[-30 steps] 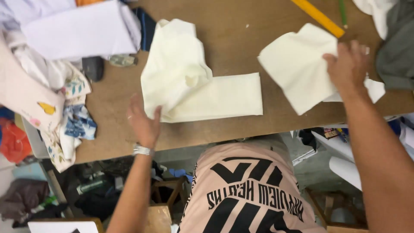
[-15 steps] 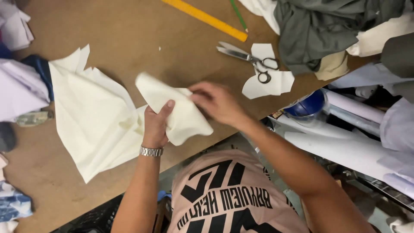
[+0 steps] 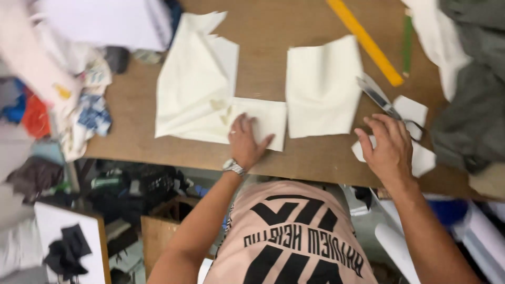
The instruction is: The person unfolds a large piece of white fabric on a wooden table and smooths it out. Using a pair of shears, they cut the fabric into several rectangular pieces, folding the material as needed to make precise cuts. The person then separates the cut pieces and arranges them on the table.
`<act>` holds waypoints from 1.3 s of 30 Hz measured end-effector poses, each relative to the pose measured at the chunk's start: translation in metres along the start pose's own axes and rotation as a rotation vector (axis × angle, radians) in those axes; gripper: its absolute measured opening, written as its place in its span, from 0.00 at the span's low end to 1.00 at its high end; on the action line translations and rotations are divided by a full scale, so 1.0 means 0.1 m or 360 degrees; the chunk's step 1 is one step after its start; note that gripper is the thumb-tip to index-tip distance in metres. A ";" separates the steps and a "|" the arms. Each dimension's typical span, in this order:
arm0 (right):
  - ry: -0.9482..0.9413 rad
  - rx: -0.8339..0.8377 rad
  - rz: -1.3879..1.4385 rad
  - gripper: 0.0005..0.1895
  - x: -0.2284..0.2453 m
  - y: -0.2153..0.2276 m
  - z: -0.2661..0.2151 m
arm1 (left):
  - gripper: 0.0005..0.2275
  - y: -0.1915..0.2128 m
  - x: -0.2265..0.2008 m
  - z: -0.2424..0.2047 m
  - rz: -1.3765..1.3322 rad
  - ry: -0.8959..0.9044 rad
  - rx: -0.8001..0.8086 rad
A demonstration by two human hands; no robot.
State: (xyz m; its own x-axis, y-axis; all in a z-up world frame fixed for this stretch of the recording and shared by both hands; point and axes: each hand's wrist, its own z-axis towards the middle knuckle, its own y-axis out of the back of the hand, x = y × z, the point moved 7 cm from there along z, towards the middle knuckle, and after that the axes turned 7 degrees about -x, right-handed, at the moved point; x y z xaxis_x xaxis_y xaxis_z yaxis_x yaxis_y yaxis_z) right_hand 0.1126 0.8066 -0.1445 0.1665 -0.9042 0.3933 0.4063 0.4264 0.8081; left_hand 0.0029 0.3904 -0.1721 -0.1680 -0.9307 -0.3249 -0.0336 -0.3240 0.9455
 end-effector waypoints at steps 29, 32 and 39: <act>0.0426 0.0588 -0.0482 0.28 2.44 -1.69 0.48 | 0.33 1.71 5.36 -0.46 -0.0022 0.0660 -0.0442; 0.0104 0.0642 0.0128 0.27 3.32 -2.50 0.74 | 0.32 1.45 4.73 -0.25 0.0547 0.0478 -0.0201; -0.0261 0.0835 0.0487 0.14 3.92 -3.33 1.04 | 0.37 0.85 4.28 0.12 0.0338 0.0273 0.0067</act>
State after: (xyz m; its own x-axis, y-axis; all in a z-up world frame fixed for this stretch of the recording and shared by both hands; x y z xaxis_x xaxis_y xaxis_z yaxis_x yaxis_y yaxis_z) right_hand -0.0505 0.3126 -0.2140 0.0485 -0.7414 0.6693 -0.1398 0.6584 0.7395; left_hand -0.0834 -0.0333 -0.2302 -0.0064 -0.9933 -0.1150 -0.0570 -0.1144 0.9918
